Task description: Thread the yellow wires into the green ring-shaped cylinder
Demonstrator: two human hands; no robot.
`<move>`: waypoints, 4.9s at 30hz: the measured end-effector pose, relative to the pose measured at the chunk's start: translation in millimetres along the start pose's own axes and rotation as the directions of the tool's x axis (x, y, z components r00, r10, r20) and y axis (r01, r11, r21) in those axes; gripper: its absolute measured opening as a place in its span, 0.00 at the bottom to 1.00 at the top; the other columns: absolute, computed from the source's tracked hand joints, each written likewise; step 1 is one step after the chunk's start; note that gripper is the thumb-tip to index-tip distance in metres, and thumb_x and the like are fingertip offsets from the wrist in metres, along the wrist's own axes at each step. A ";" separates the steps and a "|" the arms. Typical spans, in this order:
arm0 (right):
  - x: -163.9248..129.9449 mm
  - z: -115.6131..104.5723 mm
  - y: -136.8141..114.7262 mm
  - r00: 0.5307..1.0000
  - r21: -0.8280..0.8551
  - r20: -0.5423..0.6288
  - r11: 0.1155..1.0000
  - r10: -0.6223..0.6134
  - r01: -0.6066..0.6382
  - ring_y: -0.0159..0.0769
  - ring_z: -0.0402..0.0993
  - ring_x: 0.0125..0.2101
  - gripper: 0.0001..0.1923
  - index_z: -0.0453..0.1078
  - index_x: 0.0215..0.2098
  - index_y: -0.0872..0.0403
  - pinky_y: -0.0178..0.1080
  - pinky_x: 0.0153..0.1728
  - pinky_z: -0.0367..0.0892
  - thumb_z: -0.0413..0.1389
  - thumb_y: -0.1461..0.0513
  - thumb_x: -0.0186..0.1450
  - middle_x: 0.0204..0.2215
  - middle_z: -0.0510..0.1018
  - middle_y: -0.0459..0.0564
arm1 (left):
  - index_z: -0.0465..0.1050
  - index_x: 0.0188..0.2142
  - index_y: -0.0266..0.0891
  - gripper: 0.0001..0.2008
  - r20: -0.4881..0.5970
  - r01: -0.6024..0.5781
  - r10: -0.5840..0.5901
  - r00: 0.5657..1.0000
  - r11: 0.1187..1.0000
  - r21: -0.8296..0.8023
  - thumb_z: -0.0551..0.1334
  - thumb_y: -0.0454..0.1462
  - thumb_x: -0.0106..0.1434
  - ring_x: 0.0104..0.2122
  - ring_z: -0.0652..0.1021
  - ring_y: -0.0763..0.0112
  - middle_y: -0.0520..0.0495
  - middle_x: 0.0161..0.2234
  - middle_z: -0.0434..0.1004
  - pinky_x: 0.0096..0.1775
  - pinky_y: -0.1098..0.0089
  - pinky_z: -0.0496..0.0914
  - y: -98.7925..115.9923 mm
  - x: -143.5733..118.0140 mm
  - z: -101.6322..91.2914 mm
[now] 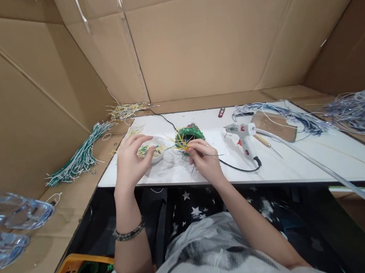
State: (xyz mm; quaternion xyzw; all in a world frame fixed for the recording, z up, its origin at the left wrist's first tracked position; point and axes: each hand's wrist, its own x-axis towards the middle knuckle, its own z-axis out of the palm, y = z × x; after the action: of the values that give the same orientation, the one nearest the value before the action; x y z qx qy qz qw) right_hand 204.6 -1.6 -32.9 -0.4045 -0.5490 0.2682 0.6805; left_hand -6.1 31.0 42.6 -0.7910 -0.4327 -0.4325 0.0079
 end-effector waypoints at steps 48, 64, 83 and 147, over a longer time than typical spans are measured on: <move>0.5 -1.9 -0.8 0.995 -0.003 0.098 1.000 0.028 -0.028 0.31 0.69 0.20 0.17 0.76 0.30 0.48 0.41 0.21 0.72 0.60 0.47 0.68 0.37 0.79 0.52 | 0.83 0.41 0.49 0.09 0.072 0.093 -0.068 0.995 0.895 -0.435 0.72 0.42 0.60 0.45 0.83 0.58 0.50 0.38 0.86 0.52 0.57 0.77 20.1 2.6 11.1; -0.5 -0.7 -2.5 0.994 -0.038 0.106 0.999 0.014 -0.010 0.32 0.69 0.20 0.14 0.75 0.28 0.48 0.42 0.22 0.72 0.59 0.51 0.68 0.36 0.80 0.52 | 0.74 0.40 0.46 0.13 -0.078 0.121 -0.215 0.973 0.774 -0.621 0.72 0.38 0.57 0.33 0.84 0.65 0.55 0.27 0.82 0.50 0.60 0.75 31.4 1.5 27.0; 1.4 1.3 0.7 0.998 -0.027 0.065 1.000 -0.010 0.012 0.28 0.67 0.19 0.13 0.75 0.26 0.52 0.37 0.22 0.69 0.58 0.57 0.66 0.34 0.79 0.50 | 0.68 0.31 0.44 0.21 -0.491 -0.090 -0.350 0.798 0.736 -0.671 0.77 0.48 0.51 0.27 0.79 0.71 0.54 0.25 0.79 0.35 0.68 0.74 -0.7 13.1 27.5; 0.5 -0.7 2.8 0.993 -0.102 0.113 0.994 -0.024 0.035 0.31 0.71 0.23 0.11 0.79 0.33 0.50 0.39 0.26 0.73 0.57 0.56 0.68 0.37 0.80 0.50 | 0.81 0.45 0.47 0.22 -0.056 -0.021 0.006 0.998 0.964 -0.264 0.52 0.52 0.74 0.63 0.74 0.52 0.45 0.55 0.83 0.66 0.49 0.63 38.8 -5.3 -5.5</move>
State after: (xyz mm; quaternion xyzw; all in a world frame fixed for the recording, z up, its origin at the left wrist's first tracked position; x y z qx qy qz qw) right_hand 205.6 0.1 -35.1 -0.4156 -0.6052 0.2514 0.6308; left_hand 15.7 1.0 56.5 -0.7757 -0.3653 -0.5080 -0.0828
